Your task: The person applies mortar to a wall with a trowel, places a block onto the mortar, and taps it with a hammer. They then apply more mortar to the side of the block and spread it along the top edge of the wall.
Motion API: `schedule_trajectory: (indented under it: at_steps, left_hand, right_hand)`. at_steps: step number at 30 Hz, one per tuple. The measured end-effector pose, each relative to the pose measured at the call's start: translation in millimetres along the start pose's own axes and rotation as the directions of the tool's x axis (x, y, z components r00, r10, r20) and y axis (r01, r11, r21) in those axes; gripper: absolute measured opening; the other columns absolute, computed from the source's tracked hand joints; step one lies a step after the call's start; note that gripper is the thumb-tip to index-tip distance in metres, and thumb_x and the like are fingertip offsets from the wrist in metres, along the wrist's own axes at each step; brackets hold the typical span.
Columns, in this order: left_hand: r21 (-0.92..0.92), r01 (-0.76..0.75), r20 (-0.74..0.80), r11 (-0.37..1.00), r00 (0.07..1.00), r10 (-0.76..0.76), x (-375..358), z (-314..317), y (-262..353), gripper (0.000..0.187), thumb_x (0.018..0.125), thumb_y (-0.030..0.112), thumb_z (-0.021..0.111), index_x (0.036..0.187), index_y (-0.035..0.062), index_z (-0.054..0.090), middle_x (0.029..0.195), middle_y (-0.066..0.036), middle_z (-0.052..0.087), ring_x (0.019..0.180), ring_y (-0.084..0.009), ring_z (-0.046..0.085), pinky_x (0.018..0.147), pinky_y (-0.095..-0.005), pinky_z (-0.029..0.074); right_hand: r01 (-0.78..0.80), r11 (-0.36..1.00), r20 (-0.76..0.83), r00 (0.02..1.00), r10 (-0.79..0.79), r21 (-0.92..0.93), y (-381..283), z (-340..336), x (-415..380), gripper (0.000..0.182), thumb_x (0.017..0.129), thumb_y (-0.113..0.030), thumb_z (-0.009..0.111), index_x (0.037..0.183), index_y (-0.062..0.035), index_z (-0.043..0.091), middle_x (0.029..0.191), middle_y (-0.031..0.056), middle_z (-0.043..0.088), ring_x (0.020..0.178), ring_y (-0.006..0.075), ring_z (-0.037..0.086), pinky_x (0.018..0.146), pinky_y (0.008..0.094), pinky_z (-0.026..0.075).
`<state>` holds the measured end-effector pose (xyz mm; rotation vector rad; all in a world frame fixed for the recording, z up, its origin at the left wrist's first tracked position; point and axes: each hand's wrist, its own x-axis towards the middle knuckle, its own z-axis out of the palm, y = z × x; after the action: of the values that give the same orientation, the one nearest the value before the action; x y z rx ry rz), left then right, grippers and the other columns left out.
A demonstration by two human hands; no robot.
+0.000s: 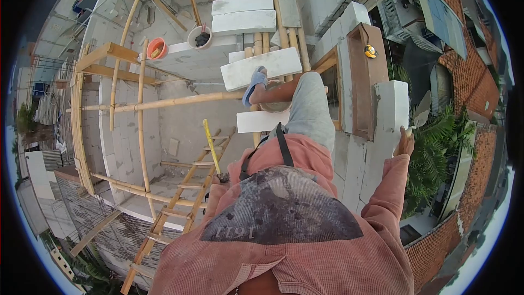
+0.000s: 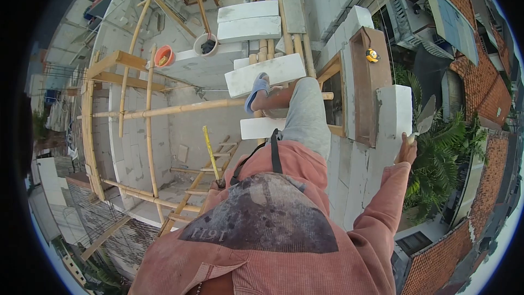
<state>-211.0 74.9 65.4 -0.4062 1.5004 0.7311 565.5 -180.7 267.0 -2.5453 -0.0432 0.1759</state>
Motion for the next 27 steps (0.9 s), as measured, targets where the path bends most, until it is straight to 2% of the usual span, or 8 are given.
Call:
schedule_trajectory:
  at_steps: [8,12,15,18,20,23,25,27]
  left_hand:
    - [-0.111,-0.008,0.017,0.994,1.0,0.01,-26,56,20,0.027,0.1,0.027,0.047,0.082,0.009,0.054,0.068,-0.006,0.059,0.06,-0.0249,0.06,0.066,-0.0438,0.056]
    - [-0.131,-0.014,0.029,0.991,0.999,0.018,-46,145,60,0.026,0.099,0.027,0.048,0.082,0.0087,0.055,0.069,-0.007,0.06,0.062,-0.0254,0.061,0.068,-0.044,0.056]
    - [-0.114,-0.026,-0.056,0.993,0.998,0.02,11,207,119,0.025,0.098,0.026,0.047,0.082,0.0083,0.057,0.07,-0.007,0.062,0.064,-0.0259,0.063,0.072,-0.0435,0.056]
    - [0.194,-0.133,-0.026,0.972,0.99,0.14,1,327,170,0.026,0.098,0.026,0.048,0.076,0.0128,0.053,0.066,-0.004,0.058,0.061,-0.0226,0.06,0.074,-0.045,0.055]
    - [0.348,-0.185,0.037,0.919,0.982,0.183,-4,423,200,0.028,0.098,0.027,0.048,0.073,0.0156,0.047,0.062,-0.002,0.053,0.057,-0.0201,0.055,0.072,-0.0453,0.055]
    - [0.501,-0.24,0.251,0.832,0.96,0.125,-12,576,232,0.032,0.099,0.028,0.049,0.07,0.0149,0.046,0.059,-0.004,0.052,0.06,-0.0217,0.056,0.082,-0.045,0.054]
    - [0.604,-0.263,0.218,0.752,0.962,0.162,-25,684,234,0.029,0.099,0.029,0.051,0.074,0.0136,0.05,0.059,-0.004,0.053,0.061,-0.0217,0.058,0.083,-0.0465,0.054]
    - [0.652,-0.314,0.291,0.69,0.944,0.155,-32,770,239,0.026,0.098,0.03,0.053,0.079,0.012,0.052,0.062,-0.005,0.055,0.063,-0.0213,0.059,0.084,-0.0464,0.055]
  right_hand:
    - [-0.08,0.997,-0.085,0.993,0.078,-0.021,-68,-8,-45,0.066,0.085,-0.055,0.067,0.119,0.0014,0.062,0.115,0.0251,0.067,0.107,0.0411,0.064,0.094,0.0465,0.046]
    - [-0.152,0.986,-0.165,0.976,0.14,-0.067,-90,2,-51,0.062,0.088,-0.055,0.065,0.118,-0.0003,0.062,0.111,0.0228,0.068,0.102,0.0396,0.065,0.093,0.0468,0.047]
    - [-0.216,0.974,-0.246,0.95,0.191,-0.076,-98,17,-47,0.065,0.089,-0.058,0.063,0.121,-0.0004,0.06,0.113,0.0235,0.067,0.105,0.0401,0.063,0.094,0.0467,0.047]
    - [-0.31,0.935,-0.333,0.912,0.241,-0.174,-103,22,-44,0.07,0.09,-0.061,0.061,0.124,0.0006,0.058,0.117,0.0248,0.065,0.108,0.041,0.062,0.095,0.0463,0.046]
    - [-0.371,0.92,-0.364,0.88,0.304,-0.129,-103,25,-48,0.074,0.09,-0.062,0.061,0.126,0.0023,0.057,0.117,0.026,0.064,0.108,0.0408,0.061,0.096,0.0453,0.045]
    - [-0.439,0.895,-0.391,0.838,0.38,-0.071,-112,27,-52,0.079,0.09,-0.064,0.061,0.129,0.0044,0.054,0.117,0.0272,0.063,0.107,0.0394,0.059,0.096,0.044,0.044]
    - [-0.48,0.874,-0.37,0.826,0.425,-0.069,-125,24,-56,0.082,0.089,-0.065,0.061,0.131,0.0052,0.054,0.117,0.0269,0.062,0.106,0.0373,0.058,0.096,0.0432,0.043]
    - [-0.494,0.867,-0.38,0.815,0.437,-0.063,-125,25,-58,0.087,0.087,-0.068,0.06,0.134,0.0051,0.053,0.119,0.0269,0.061,0.108,0.039,0.057,0.098,0.0441,0.042]
